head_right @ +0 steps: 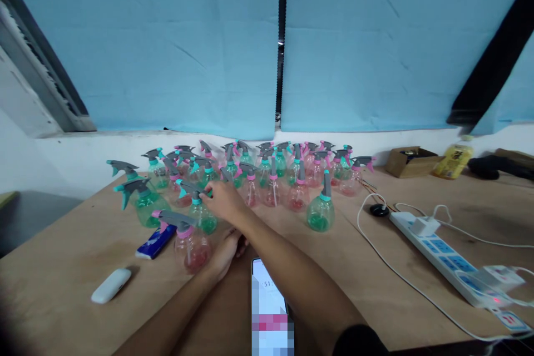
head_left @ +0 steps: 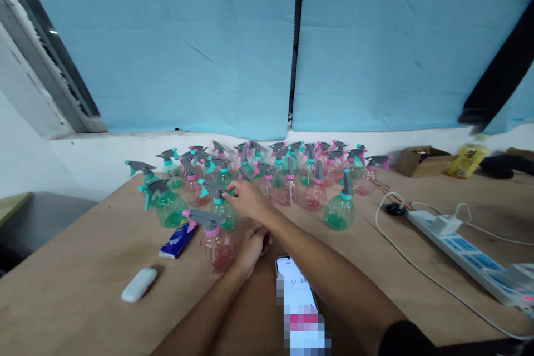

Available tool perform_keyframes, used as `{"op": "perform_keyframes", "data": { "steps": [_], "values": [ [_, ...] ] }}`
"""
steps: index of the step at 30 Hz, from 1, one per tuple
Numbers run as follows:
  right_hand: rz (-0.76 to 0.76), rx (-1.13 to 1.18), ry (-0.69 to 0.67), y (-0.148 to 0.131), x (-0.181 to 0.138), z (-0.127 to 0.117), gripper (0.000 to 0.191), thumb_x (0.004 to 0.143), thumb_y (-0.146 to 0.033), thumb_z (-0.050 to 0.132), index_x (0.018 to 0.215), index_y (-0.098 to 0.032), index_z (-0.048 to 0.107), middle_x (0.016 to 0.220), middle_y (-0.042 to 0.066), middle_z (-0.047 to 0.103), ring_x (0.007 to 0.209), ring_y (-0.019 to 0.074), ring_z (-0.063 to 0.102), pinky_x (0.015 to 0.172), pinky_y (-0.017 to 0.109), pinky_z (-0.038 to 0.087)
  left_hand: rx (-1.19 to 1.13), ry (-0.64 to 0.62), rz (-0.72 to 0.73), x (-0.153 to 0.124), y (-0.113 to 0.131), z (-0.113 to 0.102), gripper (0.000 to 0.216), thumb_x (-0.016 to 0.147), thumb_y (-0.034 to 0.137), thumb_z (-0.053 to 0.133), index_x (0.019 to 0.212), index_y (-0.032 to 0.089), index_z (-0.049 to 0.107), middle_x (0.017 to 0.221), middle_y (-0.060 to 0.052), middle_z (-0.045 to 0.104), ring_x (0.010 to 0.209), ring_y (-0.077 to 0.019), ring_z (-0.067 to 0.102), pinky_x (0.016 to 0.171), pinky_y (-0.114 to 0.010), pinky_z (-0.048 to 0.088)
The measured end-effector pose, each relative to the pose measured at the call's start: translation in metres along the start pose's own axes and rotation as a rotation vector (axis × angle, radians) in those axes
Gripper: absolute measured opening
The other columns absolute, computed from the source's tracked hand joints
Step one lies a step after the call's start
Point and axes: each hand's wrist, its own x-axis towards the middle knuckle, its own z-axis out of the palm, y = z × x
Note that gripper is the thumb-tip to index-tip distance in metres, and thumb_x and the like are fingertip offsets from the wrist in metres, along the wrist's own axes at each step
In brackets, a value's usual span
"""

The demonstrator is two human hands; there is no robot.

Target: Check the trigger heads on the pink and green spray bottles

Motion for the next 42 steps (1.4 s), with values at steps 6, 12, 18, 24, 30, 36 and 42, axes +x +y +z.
{"op": "perform_keyframes", "data": {
  "steps": [6, 12, 18, 24, 30, 36, 42],
  "values": [
    [-0.006, 0.078, 0.122, -0.002, -0.004, -0.008, 0.017, 0.086, -0.035, 0.059, 0.090, -0.020, 0.066, 0.059, -0.005, 0.054, 0.054, 0.0104, 0.046, 0.056, 0.023, 0.032, 0.058, -0.026, -0.006, -0.007, 0.007, 0.004, 0.027, 0.078, 0.042, 0.052, 0.064, 0.019, 0.052, 0.052, 0.004, 0.052, 0.040, -0.0072, 0.038, 0.042, -0.021, 0.020],
    [-0.094, 0.206, 0.344, -0.007, -0.008, -0.027, 0.021, 0.088, -0.037, 0.054, 0.097, -0.020, 0.062, 0.065, -0.005, 0.053, 0.058, 0.0111, 0.049, 0.059, 0.023, 0.038, 0.094, -0.154, 0.014, -0.006, 0.007, 0.005, 0.026, 0.080, 0.043, 0.054, 0.072, 0.018, 0.061, 0.055, 0.004, 0.054, 0.045, -0.0083, 0.041, 0.045, -0.021, 0.025],
    [-0.181, 0.234, 0.631, -0.001, -0.017, -0.058, 0.014, 0.089, -0.033, 0.052, 0.091, -0.020, 0.055, 0.082, 0.001, 0.055, 0.074, 0.0142, 0.051, 0.071, 0.027, 0.042, 0.157, -0.198, 0.010, -0.006, 0.009, 0.005, 0.025, 0.078, 0.038, 0.052, 0.074, 0.017, 0.065, 0.055, 0.003, 0.056, 0.044, -0.0082, 0.041, 0.045, -0.021, 0.025],
    [-0.032, 0.377, 0.613, 0.024, -0.017, -0.076, 0.027, 0.094, -0.047, 0.045, 0.083, -0.022, 0.043, 0.064, -0.005, 0.035, 0.056, 0.0110, 0.036, 0.054, 0.023, 0.031, 0.156, -0.201, -0.011, -0.009, 0.012, 0.004, 0.020, 0.074, 0.031, 0.050, 0.068, 0.017, 0.064, 0.054, 0.002, 0.056, 0.046, -0.0087, 0.044, 0.045, -0.021, 0.025],
    [0.038, 0.446, 0.609, 0.050, -0.024, -0.076, 0.040, 0.081, -0.053, 0.064, 0.080, -0.023, 0.037, 0.064, -0.007, 0.032, 0.056, 0.0091, 0.035, 0.053, 0.021, 0.031, 0.107, -0.137, -0.006, -0.004, 0.006, 0.000, 0.022, 0.076, 0.036, 0.050, 0.074, 0.018, 0.063, 0.056, 0.004, 0.054, 0.044, -0.0084, 0.043, 0.042, -0.020, 0.022],
    [0.021, 0.491, 0.421, 0.066, -0.044, -0.076, 0.038, 0.075, -0.040, 0.071, 0.101, -0.021, 0.051, 0.077, -0.002, 0.055, 0.062, 0.0113, 0.048, 0.058, 0.023, 0.039, 0.059, -0.126, 0.014, -0.002, 0.004, -0.001, 0.023, 0.080, 0.037, 0.051, 0.075, 0.018, 0.061, 0.055, 0.005, 0.050, 0.043, -0.0073, 0.040, 0.041, -0.019, 0.022],
    [-0.011, 0.446, 0.219, 0.079, -0.059, -0.076, 0.024, 0.076, -0.021, 0.055, 0.095, -0.021, 0.068, 0.081, 0.001, 0.060, 0.069, 0.0137, 0.052, 0.069, 0.026, 0.045, 0.060, -0.131, 0.007, -0.002, 0.005, -0.001, 0.024, 0.079, 0.039, 0.051, 0.079, 0.017, 0.062, 0.056, 0.005, 0.051, 0.042, -0.0070, 0.039, 0.041, -0.018, 0.020]
  ]
}}
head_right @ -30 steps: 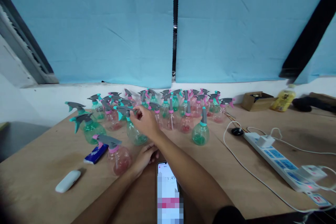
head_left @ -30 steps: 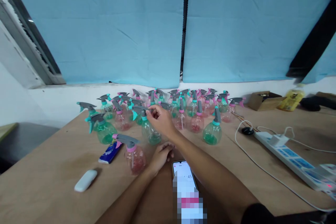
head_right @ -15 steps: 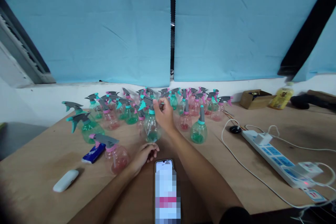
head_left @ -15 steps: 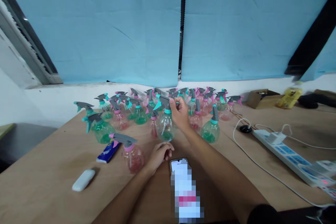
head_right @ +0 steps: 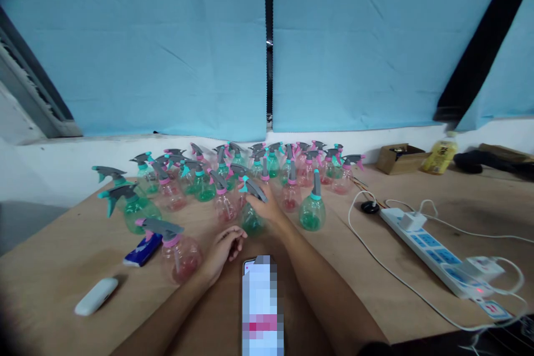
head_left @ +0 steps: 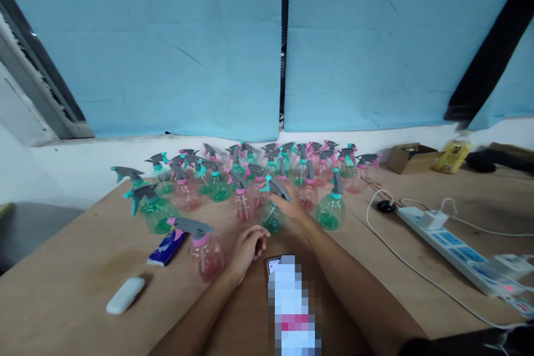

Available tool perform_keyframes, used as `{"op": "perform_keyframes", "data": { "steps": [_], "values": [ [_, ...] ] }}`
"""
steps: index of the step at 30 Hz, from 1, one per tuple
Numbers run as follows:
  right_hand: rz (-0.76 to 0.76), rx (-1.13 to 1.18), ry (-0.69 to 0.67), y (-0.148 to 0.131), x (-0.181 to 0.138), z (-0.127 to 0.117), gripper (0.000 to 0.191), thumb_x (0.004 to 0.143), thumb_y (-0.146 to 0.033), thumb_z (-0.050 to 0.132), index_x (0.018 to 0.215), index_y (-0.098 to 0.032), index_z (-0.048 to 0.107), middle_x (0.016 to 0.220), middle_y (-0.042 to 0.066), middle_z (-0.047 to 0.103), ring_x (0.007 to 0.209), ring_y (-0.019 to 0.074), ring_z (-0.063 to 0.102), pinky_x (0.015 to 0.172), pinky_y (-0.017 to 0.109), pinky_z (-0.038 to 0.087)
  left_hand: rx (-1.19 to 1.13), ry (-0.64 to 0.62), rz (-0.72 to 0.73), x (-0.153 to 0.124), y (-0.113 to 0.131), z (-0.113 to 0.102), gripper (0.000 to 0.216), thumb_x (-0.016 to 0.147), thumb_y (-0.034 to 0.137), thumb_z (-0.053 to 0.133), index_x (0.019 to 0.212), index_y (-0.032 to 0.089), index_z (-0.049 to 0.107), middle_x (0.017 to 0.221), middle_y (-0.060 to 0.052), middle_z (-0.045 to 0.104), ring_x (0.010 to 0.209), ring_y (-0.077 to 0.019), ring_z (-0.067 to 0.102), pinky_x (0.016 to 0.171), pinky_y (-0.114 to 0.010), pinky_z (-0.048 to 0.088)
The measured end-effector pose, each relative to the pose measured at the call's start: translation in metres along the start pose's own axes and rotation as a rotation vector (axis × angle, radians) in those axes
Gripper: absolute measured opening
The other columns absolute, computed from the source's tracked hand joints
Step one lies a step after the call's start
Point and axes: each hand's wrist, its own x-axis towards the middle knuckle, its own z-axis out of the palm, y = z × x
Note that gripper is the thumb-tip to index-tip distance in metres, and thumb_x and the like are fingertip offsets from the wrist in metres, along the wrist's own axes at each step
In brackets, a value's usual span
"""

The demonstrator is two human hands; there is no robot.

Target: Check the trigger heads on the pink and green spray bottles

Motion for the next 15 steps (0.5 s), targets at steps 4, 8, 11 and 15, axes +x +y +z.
{"op": "perform_keyframes", "data": {
  "steps": [4, 8, 11, 15],
  "values": [
    [0.089, 0.146, -0.196, -0.0025, 0.0018, -0.0008, 0.025, 0.070, -0.021, 0.055, 0.090, -0.021, 0.071, 0.089, 0.002, 0.066, 0.083, 0.0169, 0.060, 0.082, 0.031, 0.047, -0.006, 0.014, -0.003, -0.0001, 0.0003, 0.0004, 0.023, 0.077, 0.039, 0.052, 0.078, 0.018, 0.062, 0.056, 0.006, 0.051, 0.042, -0.0069, 0.039, 0.041, -0.019, 0.020],
    [0.228, 0.323, -0.380, -0.0018, 0.0034, 0.0018, 0.022, 0.068, -0.022, 0.053, 0.081, -0.018, 0.070, 0.071, 0.001, 0.066, 0.063, 0.0149, 0.061, 0.071, 0.030, 0.050, 0.002, 0.019, -0.002, -0.0009, 0.0022, 0.0013, 0.025, 0.077, 0.041, 0.053, 0.079, 0.018, 0.062, 0.055, 0.006, 0.051, 0.041, -0.0072, 0.039, 0.041, -0.019, 0.019],
    [0.235, 0.348, -0.339, 0.0001, 0.0031, 0.0047, 0.019, 0.064, -0.021, 0.052, 0.072, -0.016, 0.068, 0.068, 0.001, 0.065, 0.054, 0.0132, 0.059, 0.060, 0.027, 0.047, 0.008, 0.022, -0.002, -0.0020, 0.0038, 0.0017, 0.026, 0.078, 0.042, 0.052, 0.079, 0.018, 0.062, 0.054, 0.005, 0.051, 0.041, -0.0073, 0.039, 0.041, -0.019, 0.019],
    [0.262, 0.360, -0.321, 0.0009, 0.0029, 0.0067, 0.017, 0.062, -0.023, 0.052, 0.069, -0.016, 0.066, 0.068, 0.002, 0.065, 0.051, 0.0129, 0.057, 0.055, 0.027, 0.046, 0.012, 0.023, -0.001, -0.0027, 0.0045, 0.0018, 0.026, 0.077, 0.043, 0.053, 0.080, 0.018, 0.063, 0.055, 0.006, 0.051, 0.041, -0.0073, 0.039, 0.041, -0.019, 0.019]
  ]
}}
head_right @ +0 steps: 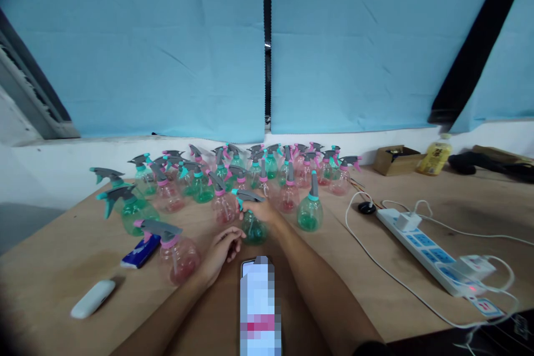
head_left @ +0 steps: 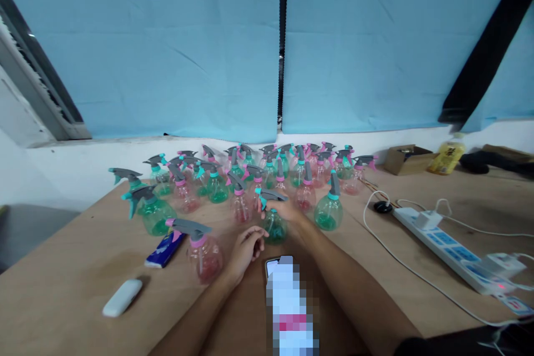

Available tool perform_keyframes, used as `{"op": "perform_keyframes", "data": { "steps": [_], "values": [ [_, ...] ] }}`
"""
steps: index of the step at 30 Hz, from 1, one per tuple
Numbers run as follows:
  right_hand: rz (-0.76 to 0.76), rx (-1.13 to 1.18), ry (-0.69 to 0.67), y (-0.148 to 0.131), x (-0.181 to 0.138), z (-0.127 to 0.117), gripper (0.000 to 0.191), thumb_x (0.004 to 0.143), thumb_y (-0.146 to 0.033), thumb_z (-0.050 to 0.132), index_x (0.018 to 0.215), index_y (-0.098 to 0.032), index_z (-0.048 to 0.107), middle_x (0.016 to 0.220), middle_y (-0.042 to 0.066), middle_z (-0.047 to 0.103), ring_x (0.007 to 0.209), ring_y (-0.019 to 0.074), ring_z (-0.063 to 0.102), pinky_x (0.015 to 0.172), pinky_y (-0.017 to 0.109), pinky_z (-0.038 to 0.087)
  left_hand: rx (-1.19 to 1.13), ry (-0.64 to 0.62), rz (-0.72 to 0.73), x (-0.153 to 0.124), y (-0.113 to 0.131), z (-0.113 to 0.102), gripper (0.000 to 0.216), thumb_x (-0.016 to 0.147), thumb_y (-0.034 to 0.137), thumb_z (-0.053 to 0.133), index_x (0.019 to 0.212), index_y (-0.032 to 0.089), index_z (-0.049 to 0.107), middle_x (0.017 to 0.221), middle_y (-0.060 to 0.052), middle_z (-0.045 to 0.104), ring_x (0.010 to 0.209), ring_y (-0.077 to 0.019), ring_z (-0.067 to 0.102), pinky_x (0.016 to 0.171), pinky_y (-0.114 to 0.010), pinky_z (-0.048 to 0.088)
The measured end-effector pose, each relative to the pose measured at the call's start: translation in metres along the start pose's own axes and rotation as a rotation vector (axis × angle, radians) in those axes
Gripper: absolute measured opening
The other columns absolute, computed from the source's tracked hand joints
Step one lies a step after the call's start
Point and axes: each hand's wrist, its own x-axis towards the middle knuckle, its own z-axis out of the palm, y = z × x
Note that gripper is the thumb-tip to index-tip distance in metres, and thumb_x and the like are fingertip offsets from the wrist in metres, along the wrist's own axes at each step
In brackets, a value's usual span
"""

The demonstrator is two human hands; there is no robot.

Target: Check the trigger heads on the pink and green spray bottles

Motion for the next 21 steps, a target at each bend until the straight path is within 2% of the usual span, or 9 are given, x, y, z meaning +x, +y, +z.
{"op": "perform_keyframes", "data": {
  "steps": [7, 15, 21],
  "values": [
    [-0.050, -0.109, -0.053, -0.0025, -0.0015, -0.0028, 0.024, 0.062, -0.020, 0.049, 0.077, -0.019, 0.068, 0.057, -0.002, 0.061, 0.059, 0.0150, 0.059, 0.065, 0.027, 0.046, 0.010, -0.011, 0.011, 0.0010, -0.0003, -0.0004, 0.027, 0.077, 0.042, 0.052, 0.080, 0.018, 0.063, 0.055, 0.005, 0.051, 0.041, -0.0070, 0.039, 0.041, -0.019, 0.019],
    [0.028, -0.096, 0.000, -0.0049, -0.0002, 0.0015, 0.020, 0.057, -0.021, 0.048, 0.069, -0.018, 0.064, 0.067, 0.001, 0.064, 0.058, 0.0147, 0.058, 0.060, 0.027, 0.045, 0.011, -0.019, 0.016, -0.0004, 0.0008, 0.0003, 0.026, 0.077, 0.043, 0.053, 0.080, 0.018, 0.062, 0.055, 0.006, 0.051, 0.042, -0.0074, 0.039, 0.041, -0.019, 0.019],
    [-0.014, -0.110, -0.025, -0.0018, -0.0005, -0.0021, 0.023, 0.061, -0.019, 0.048, 0.074, -0.018, 0.067, 0.062, -0.001, 0.063, 0.060, 0.0146, 0.059, 0.064, 0.026, 0.046, 0.011, -0.018, 0.004, 0.0002, 0.0000, -0.0002, 0.027, 0.076, 0.044, 0.054, 0.080, 0.019, 0.062, 0.055, 0.006, 0.051, 0.042, -0.0075, 0.039, 0.041, -0.019, 0.019]
  ]
}}
